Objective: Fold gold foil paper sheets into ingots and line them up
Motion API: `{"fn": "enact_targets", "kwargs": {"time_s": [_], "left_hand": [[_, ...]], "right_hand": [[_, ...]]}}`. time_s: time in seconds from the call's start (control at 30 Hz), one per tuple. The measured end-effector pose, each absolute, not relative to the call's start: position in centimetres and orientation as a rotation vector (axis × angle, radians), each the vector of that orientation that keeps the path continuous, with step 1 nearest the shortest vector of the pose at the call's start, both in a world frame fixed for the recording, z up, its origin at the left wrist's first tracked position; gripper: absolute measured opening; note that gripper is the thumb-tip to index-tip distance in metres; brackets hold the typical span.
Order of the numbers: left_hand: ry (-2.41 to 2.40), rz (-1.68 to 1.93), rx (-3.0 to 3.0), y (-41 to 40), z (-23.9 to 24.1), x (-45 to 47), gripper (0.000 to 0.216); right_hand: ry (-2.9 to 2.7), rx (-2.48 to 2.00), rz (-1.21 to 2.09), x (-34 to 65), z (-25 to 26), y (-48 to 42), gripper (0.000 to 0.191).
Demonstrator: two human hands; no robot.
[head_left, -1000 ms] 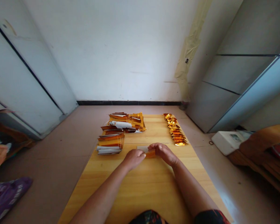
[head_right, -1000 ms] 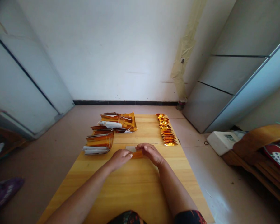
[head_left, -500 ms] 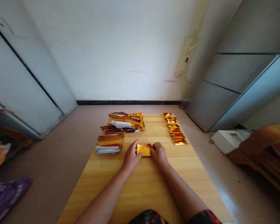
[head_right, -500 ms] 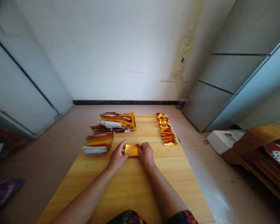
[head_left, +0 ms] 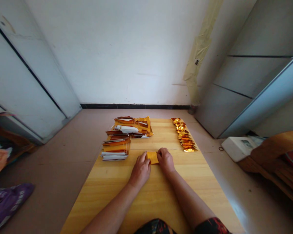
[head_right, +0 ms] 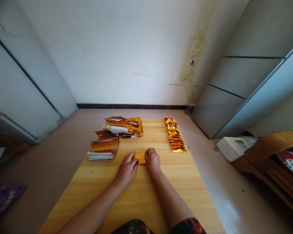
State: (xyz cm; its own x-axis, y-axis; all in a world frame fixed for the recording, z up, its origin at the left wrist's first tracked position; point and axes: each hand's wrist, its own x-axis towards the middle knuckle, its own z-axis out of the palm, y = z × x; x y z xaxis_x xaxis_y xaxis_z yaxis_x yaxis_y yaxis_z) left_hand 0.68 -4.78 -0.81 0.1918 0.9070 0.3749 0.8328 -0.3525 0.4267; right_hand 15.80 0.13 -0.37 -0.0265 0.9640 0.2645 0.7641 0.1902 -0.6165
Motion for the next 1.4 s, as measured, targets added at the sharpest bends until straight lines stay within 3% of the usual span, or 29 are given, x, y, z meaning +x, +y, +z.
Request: {"fn": "enact_targets", "kwargs": {"time_s": [1.4], "left_hand": [[1.811,0.547,2.350,-4.0,0.8,0.9,0.028]], "right_hand": [[-1.794,-1.742,0.344,15.3,-0.3,0.2,0.015]]}}
